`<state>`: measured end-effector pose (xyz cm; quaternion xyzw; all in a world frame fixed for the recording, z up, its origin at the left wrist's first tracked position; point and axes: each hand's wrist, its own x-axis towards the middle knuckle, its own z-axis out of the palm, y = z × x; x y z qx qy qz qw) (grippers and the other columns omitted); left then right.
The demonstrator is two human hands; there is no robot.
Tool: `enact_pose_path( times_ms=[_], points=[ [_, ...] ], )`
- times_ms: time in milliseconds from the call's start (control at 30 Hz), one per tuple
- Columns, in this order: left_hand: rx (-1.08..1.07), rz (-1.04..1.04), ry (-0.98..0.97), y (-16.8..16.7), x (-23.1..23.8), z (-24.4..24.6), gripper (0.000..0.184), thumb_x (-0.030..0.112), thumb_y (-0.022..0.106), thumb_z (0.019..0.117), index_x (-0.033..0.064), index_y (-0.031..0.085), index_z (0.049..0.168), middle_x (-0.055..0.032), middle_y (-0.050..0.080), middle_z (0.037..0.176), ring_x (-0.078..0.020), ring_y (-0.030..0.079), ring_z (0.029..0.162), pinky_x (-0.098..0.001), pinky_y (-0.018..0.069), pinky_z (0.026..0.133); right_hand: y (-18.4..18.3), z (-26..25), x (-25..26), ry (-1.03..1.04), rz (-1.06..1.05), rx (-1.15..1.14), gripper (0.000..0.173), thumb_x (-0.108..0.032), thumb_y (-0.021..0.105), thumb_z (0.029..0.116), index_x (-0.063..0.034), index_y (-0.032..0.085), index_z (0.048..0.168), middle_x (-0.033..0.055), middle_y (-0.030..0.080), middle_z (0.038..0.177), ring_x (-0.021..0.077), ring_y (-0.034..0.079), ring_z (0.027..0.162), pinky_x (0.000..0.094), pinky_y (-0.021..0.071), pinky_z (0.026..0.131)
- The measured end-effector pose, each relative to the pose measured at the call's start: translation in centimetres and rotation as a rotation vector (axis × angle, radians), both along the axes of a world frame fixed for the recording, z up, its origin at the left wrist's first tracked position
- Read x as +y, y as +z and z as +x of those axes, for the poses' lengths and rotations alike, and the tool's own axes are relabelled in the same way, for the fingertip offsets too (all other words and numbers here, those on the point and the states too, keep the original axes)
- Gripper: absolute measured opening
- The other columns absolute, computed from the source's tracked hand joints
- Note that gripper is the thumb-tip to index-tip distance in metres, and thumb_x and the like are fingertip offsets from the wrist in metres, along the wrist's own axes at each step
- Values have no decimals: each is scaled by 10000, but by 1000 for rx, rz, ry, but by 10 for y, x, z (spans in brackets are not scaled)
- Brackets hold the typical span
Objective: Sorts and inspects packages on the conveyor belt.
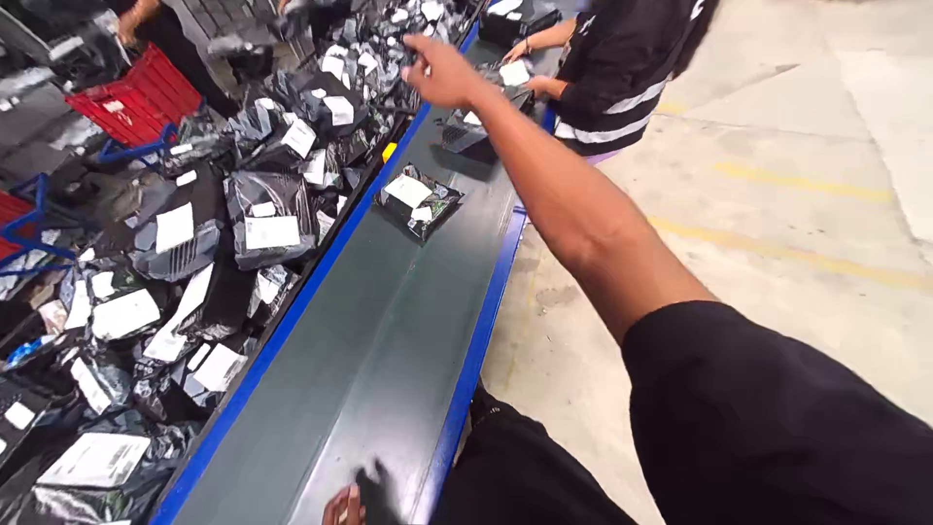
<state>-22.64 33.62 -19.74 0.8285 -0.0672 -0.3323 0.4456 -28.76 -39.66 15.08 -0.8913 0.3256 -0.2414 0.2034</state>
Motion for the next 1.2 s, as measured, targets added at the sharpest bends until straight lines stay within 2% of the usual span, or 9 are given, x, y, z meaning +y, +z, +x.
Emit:
enact_pose_path(
  times_ms=[100,267,400,500,600,733,833,967,1200],
  points=[
    [2,-42,-18,8,-68,-19,420,217,659,1000,-64,571,1300,-237,663,1177,-283,719,921,-473,623,798,-55,3,13,128,-14,-241,556,-362,491,1071,-40,445,1523,125,638,1352,167,660,1181,349,560,1008],
    [-23,-93,-89,10,-141,-35,420,254,691,972,-16,613,1283,-159,714,1133,-228,735,907,-421,640,785,-140,22,60,229,-128,-185,605,-424,432,1080,-23,443,1532,173,410,1602,265,369,1507,434,332,1246],
    [-32,-104,-140,16,-185,-32,441,214,682,974,-63,580,1301,-210,685,1167,-247,726,934,-428,632,800,-195,59,120,202,-262,-177,621,-537,384,1048,-203,450,1567,94,336,1664,305,207,1571,562,184,1275],
    [-32,-72,-153,20,-206,-24,453,174,660,989,-94,535,1332,-248,658,1171,-248,711,950,-433,622,806,-323,85,167,242,-188,44,635,-620,296,1047,-336,342,1613,-9,222,1714,271,110,1597,622,95,1277],
    [-36,-71,-107,22,-225,-20,472,168,647,994,-101,505,1354,-249,642,1182,-237,695,980,-422,609,831,-424,82,218,350,-119,237,659,-607,339,1042,-282,349,1615,51,181,1724,339,80,1594,678,45,1254],
    [-9,-139,78,20,-232,-10,436,148,608,1017,-90,488,1363,-203,619,1219,-191,678,1033,-400,603,870,-404,68,284,474,39,288,636,-626,274,1047,-266,523,1509,37,200,1720,341,78,1593,647,41,1265],
    [96,-151,238,9,-236,1,489,227,529,1064,-54,404,1444,-221,526,1353,-242,629,1144,-457,569,936,-389,26,315,716,130,248,514,-512,600,963,-206,648,1373,80,302,1681,383,151,1573,641,84,1263],
    [102,-21,225,-1,-229,19,725,361,598,1032,-64,285,1528,-324,459,1441,-364,573,1213,-546,515,982,-324,-33,306,933,625,74,305,-344,673,985,-136,735,1200,102,580,1460,251,514,1388,464,421,1158],
    [127,-81,417,-15,-196,51,544,251,818,878,-20,583,1287,-143,721,1067,-204,714,931,-437,616,827,-266,-96,102,36,302,-149,353,-379,602,1017,-118,708,1230,60,678,1263,153,631,1200,392,546,1029]
  ],
)
